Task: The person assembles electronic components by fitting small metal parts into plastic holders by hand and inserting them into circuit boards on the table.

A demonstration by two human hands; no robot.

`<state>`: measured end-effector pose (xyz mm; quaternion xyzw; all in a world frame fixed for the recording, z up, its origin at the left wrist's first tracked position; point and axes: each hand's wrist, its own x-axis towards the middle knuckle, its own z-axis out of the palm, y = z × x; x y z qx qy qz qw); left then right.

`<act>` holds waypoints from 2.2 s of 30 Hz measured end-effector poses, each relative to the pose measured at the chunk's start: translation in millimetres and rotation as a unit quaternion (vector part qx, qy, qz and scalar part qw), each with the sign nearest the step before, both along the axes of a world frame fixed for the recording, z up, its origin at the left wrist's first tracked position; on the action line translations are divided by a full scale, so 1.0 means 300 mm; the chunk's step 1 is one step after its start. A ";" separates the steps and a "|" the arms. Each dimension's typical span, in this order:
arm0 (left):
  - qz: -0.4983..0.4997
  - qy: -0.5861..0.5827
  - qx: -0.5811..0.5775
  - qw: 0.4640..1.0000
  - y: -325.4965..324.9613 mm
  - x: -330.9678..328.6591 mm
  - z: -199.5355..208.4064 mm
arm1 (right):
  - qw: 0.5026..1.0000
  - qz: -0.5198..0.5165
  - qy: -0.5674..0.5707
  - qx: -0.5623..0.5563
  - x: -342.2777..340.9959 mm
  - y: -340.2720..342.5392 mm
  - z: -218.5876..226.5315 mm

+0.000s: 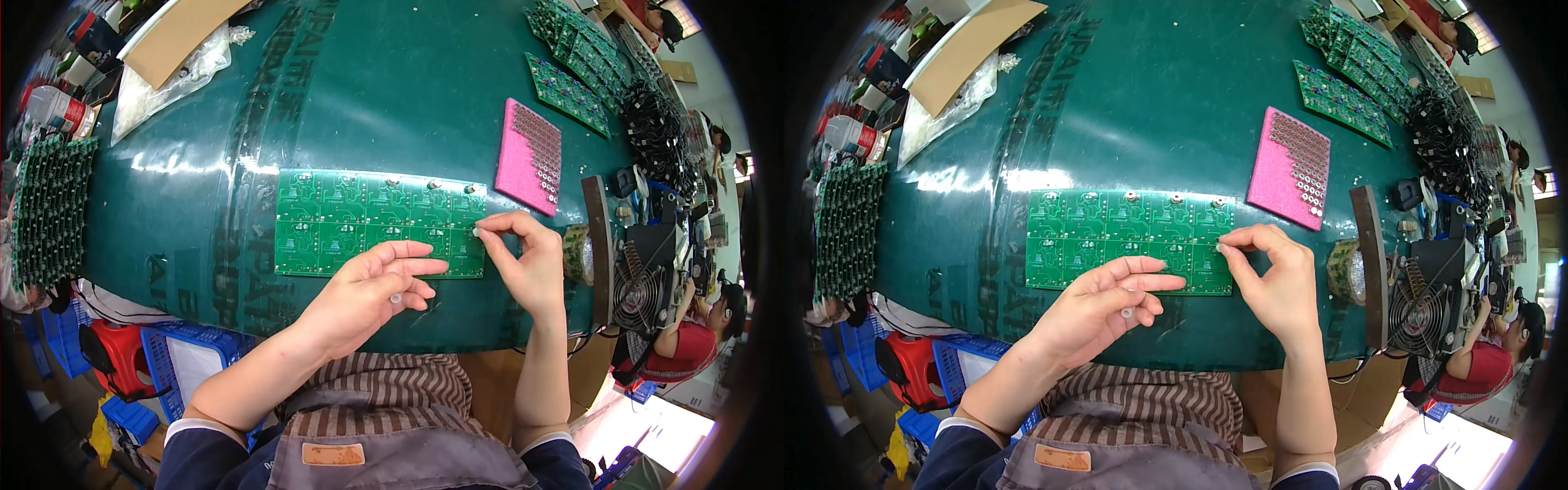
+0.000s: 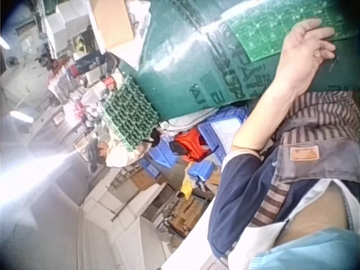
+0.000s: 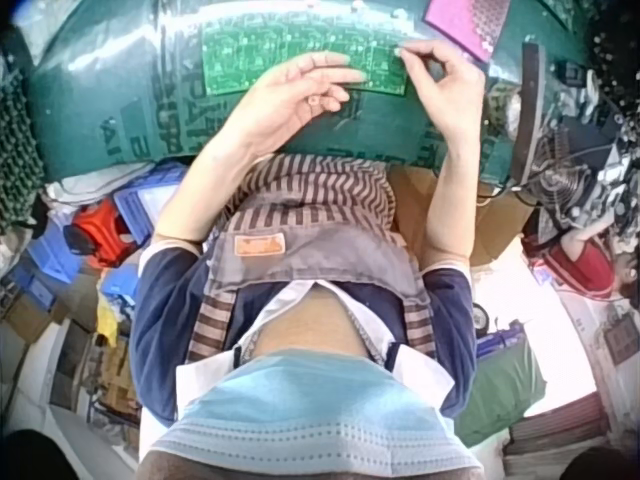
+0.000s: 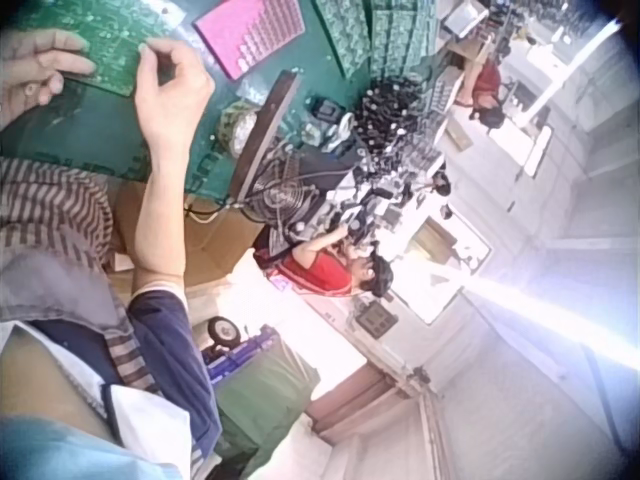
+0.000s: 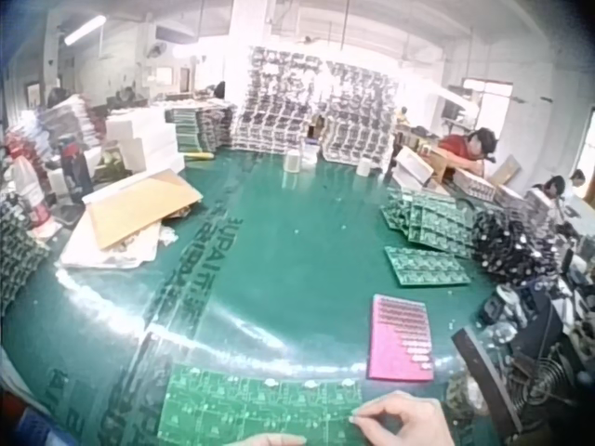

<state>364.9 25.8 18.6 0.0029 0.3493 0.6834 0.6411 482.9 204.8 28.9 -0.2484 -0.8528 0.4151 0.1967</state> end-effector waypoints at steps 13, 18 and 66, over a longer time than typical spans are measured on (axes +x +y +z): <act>0.010 0.005 -0.035 0.999 -0.002 0.000 0.006 | 0.999 -0.001 -0.033 0.035 -0.018 -0.016 0.015; -0.017 0.036 -0.033 0.999 -0.010 -0.006 0.002 | 0.999 0.007 -0.019 0.048 -0.014 -0.015 0.009; -0.037 0.110 -0.024 0.993 -0.015 0.000 -0.002 | 0.987 -0.004 0.018 0.161 0.024 0.056 0.005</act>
